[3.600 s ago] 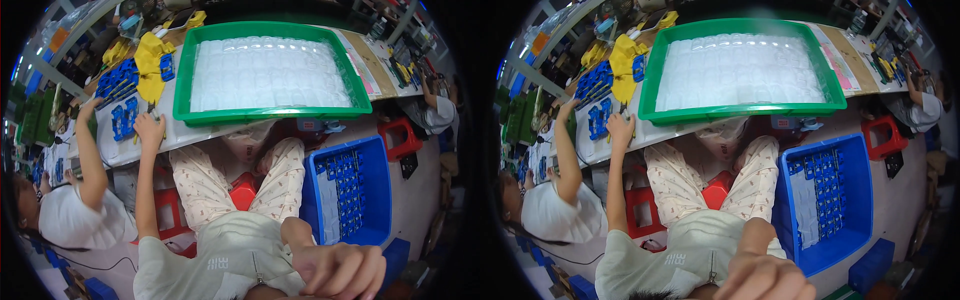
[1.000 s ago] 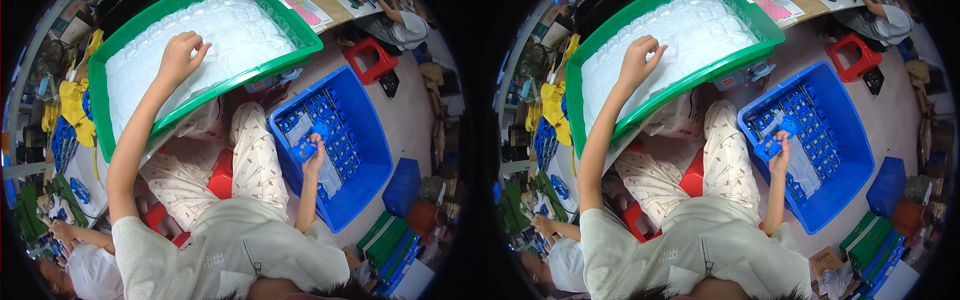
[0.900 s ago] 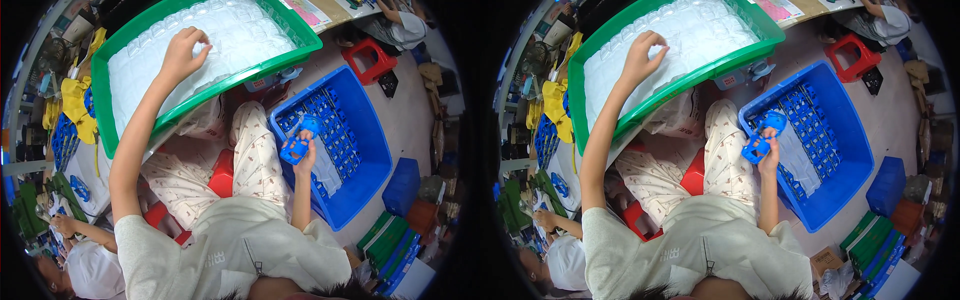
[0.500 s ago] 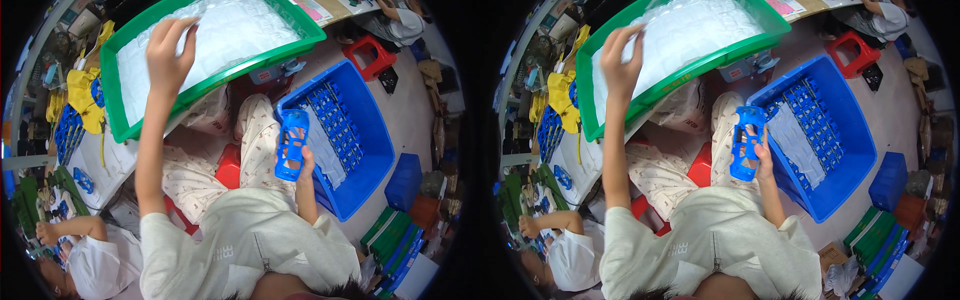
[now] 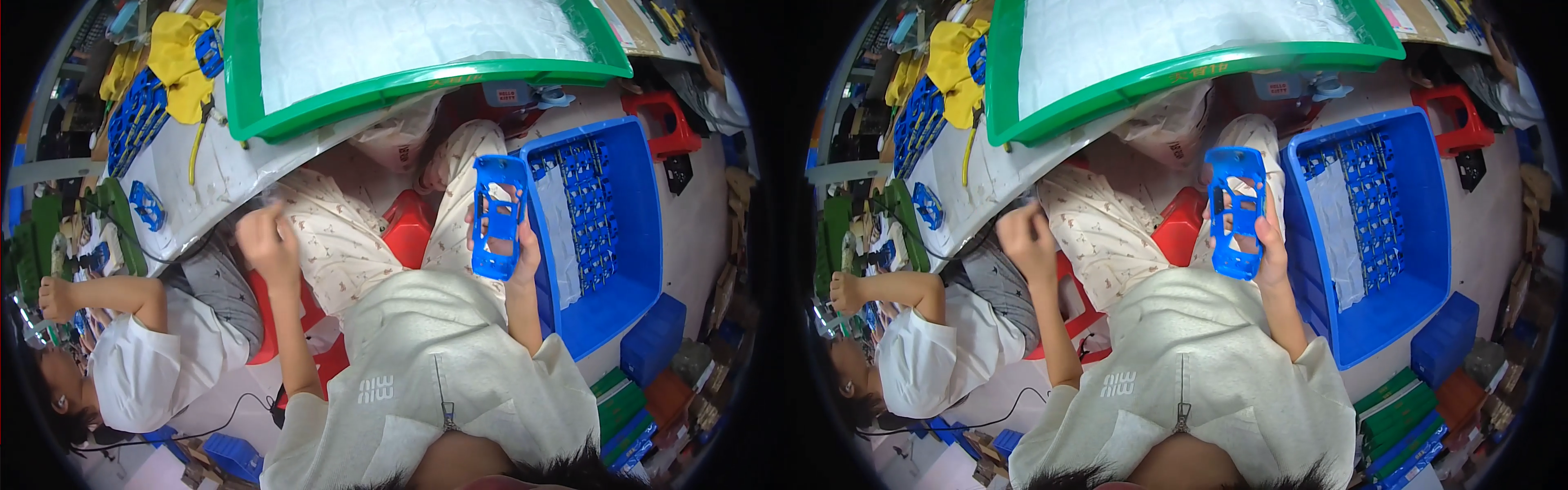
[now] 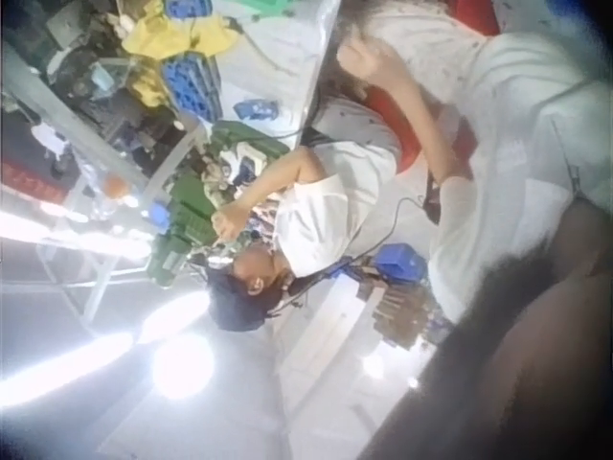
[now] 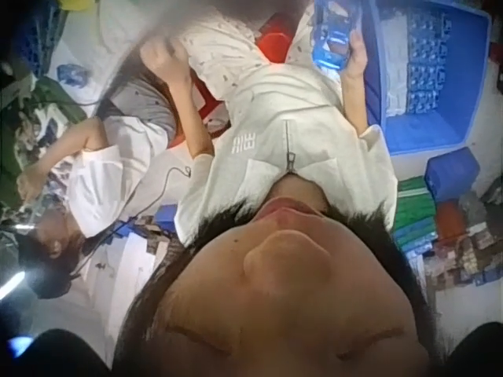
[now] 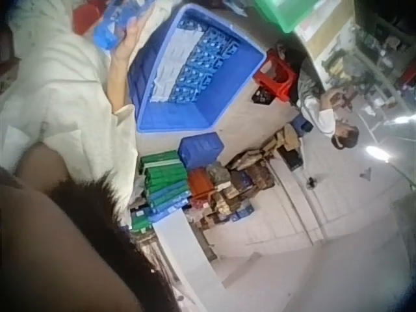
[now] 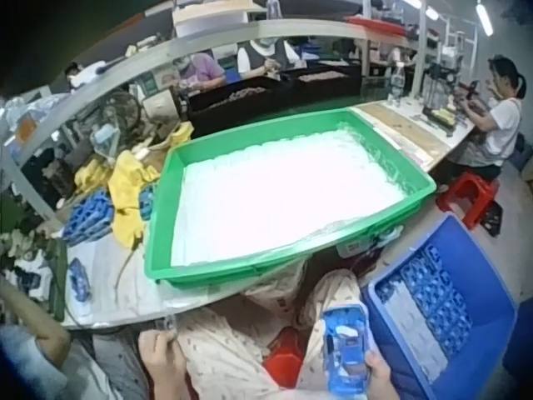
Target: The person repeatedly retrieves a toy car shell from a bin and a clear window piece from a tray, then fits and presses the window piece into the car shell by hand.
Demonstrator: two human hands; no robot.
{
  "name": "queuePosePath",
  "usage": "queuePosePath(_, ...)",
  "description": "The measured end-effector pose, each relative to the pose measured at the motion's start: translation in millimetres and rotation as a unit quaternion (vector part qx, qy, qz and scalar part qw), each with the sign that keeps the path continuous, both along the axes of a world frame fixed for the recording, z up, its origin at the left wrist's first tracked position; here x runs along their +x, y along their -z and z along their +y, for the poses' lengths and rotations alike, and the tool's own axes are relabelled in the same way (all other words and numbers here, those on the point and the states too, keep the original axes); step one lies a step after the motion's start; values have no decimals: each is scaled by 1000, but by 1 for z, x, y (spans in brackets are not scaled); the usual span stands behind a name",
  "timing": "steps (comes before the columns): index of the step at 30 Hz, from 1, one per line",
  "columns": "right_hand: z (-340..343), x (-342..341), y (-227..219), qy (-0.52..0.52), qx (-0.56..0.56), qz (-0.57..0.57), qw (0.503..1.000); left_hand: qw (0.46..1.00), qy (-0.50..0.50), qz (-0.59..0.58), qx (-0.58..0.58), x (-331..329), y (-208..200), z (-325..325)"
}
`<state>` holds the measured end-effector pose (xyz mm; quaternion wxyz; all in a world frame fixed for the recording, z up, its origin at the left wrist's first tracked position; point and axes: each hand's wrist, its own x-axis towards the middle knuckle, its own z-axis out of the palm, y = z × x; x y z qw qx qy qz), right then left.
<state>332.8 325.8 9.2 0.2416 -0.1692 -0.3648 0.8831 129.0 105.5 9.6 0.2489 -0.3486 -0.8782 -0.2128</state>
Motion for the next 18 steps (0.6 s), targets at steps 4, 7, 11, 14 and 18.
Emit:
queuePosePath(4, -6, -17, 5, -82, -82, 61, 991, 963, 190, -178, -74, 38, 16, 11)
queuePosePath(7, -14, -24, 5, -71, -79, 47, 993, 981, 177, -53, 58, 65, -1, 34)
queuePosePath(11, -23, -26, 0, -46, -64, -4, 997, 963, 246, -17, 108, 94, -25, 49)
queuePosePath(14, -22, -27, -6, -35, -72, -22, 997, 948, 300, 74, 78, 106, -27, 61)
queuePosePath(18, -21, -25, -5, -52, -110, 38, 992, 947, 312, 50, 59, 109, -24, 70)
